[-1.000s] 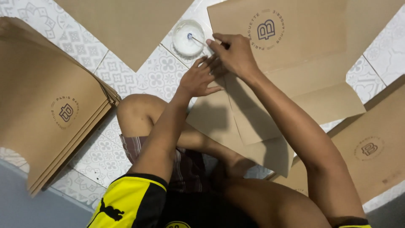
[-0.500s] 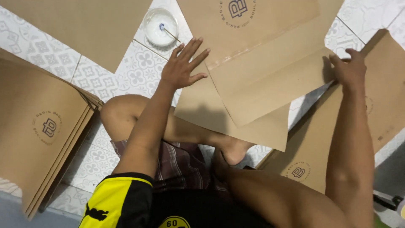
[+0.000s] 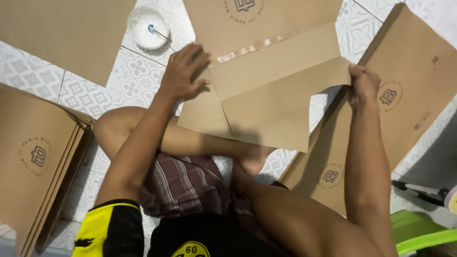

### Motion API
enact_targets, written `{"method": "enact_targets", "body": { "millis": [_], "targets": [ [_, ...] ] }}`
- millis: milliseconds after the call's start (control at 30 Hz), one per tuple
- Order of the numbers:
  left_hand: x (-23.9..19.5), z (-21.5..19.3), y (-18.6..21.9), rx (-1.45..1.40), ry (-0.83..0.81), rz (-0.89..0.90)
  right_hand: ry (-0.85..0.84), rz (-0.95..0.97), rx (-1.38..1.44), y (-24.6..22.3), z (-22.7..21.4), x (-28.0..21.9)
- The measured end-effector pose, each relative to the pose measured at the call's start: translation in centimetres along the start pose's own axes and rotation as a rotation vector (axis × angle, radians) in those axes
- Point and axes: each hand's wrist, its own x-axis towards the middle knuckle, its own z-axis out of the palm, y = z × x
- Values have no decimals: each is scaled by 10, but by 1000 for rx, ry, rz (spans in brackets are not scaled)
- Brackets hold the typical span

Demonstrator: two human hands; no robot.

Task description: The person sits on the floor and folds a flat brown paper sheet into a box shape. They use a small stick to apply glue from a container to the edges of the paper and press the flaps together to secure the box structure.

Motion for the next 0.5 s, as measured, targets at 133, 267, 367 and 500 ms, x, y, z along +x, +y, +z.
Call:
{"method": "enact_targets", "body": {
  "millis": [133,267,367,500],
  "targets": [
    [-14,3,25,140,-185,101,41,78,-138,53,-25,-8],
    [-40,-11,46,83,-455,48,-42,139,-44,78,-34,-52],
    [-50,-8,45,94,-435,51,-166,47,36,65,-23,-105],
    [-49,-3,27,-175,-15,14,-328,-81,16,55,-16,-134]
  ]
}}
